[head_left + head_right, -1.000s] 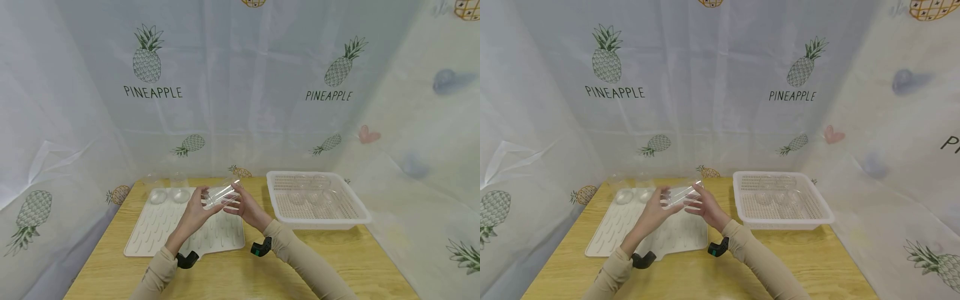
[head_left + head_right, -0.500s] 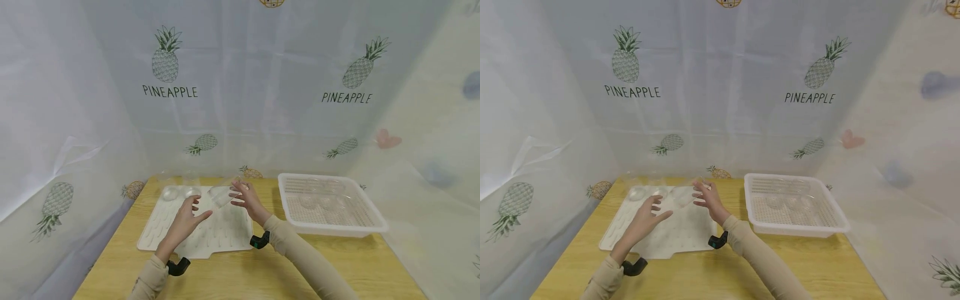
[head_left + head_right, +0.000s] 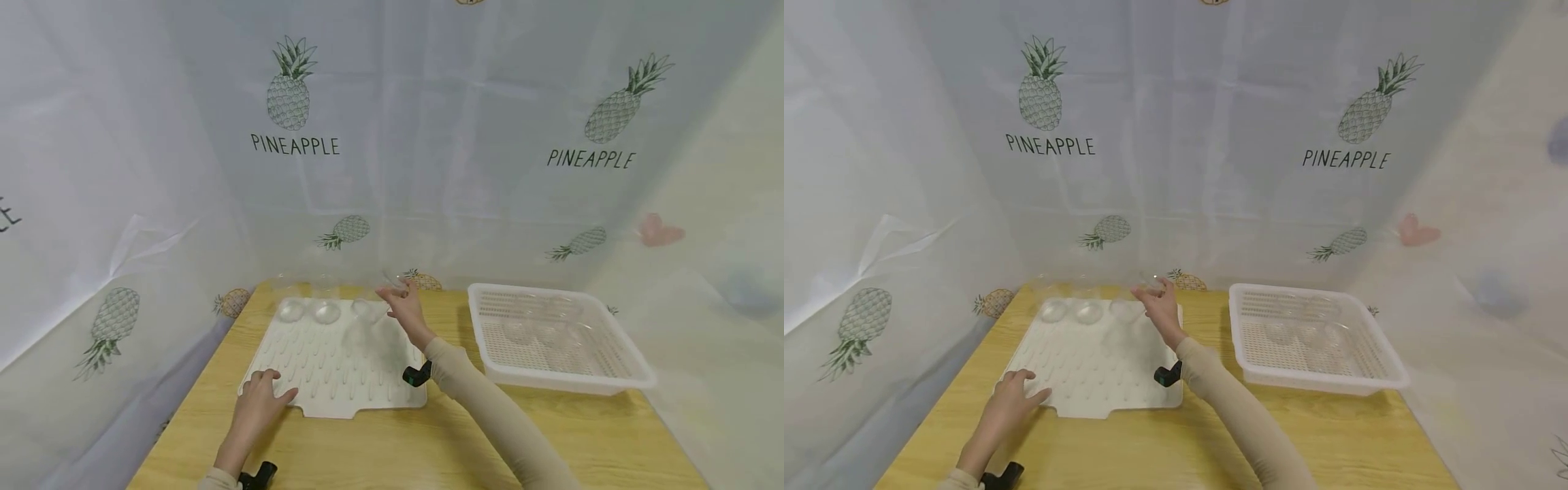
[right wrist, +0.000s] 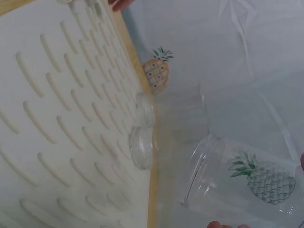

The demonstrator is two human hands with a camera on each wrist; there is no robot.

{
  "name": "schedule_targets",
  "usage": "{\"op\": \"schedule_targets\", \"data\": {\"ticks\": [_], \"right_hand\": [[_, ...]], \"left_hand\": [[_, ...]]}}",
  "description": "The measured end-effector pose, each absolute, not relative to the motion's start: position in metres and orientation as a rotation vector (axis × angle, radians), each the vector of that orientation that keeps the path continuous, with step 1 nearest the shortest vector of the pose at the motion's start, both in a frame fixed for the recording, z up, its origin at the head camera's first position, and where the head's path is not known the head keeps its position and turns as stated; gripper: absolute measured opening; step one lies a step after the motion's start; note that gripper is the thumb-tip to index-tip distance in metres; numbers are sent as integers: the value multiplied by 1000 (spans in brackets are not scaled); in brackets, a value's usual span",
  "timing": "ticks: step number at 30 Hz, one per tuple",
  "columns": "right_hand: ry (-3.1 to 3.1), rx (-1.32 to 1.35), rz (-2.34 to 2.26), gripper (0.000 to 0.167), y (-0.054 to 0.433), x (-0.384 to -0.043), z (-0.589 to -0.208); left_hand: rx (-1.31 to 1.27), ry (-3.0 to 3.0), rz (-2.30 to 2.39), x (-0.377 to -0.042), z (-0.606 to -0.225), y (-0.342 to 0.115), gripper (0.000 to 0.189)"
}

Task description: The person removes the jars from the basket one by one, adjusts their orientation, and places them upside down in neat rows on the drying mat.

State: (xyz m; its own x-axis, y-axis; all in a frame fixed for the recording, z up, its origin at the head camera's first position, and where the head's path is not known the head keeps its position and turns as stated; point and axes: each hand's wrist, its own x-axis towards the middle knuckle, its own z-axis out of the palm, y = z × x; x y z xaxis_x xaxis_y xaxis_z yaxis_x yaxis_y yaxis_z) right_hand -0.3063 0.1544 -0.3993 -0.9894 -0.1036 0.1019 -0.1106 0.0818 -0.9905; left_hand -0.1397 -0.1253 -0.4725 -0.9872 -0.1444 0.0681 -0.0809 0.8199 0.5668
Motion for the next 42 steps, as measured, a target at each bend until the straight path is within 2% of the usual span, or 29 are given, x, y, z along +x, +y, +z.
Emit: {"op": "schedule_targets", "data": {"ticks": [5,16,31,42], "right_hand": [[-2405,312,1848,83,149,-319,-408],[-2530,355,1539,89,139,-343,-423],[-2669,409,1480,94,136,-361,-445],[-2715,490,1456,90,124,-364,-449]], "left_hand": [[218,-2903,-881,-132,-494,-134,54],[180,-2853,-844,-126,-509,-141,47],[182,-2874,-832,-123,-511,-145,45],[198,-2883,-813,-124,-514,-153,45]]}}
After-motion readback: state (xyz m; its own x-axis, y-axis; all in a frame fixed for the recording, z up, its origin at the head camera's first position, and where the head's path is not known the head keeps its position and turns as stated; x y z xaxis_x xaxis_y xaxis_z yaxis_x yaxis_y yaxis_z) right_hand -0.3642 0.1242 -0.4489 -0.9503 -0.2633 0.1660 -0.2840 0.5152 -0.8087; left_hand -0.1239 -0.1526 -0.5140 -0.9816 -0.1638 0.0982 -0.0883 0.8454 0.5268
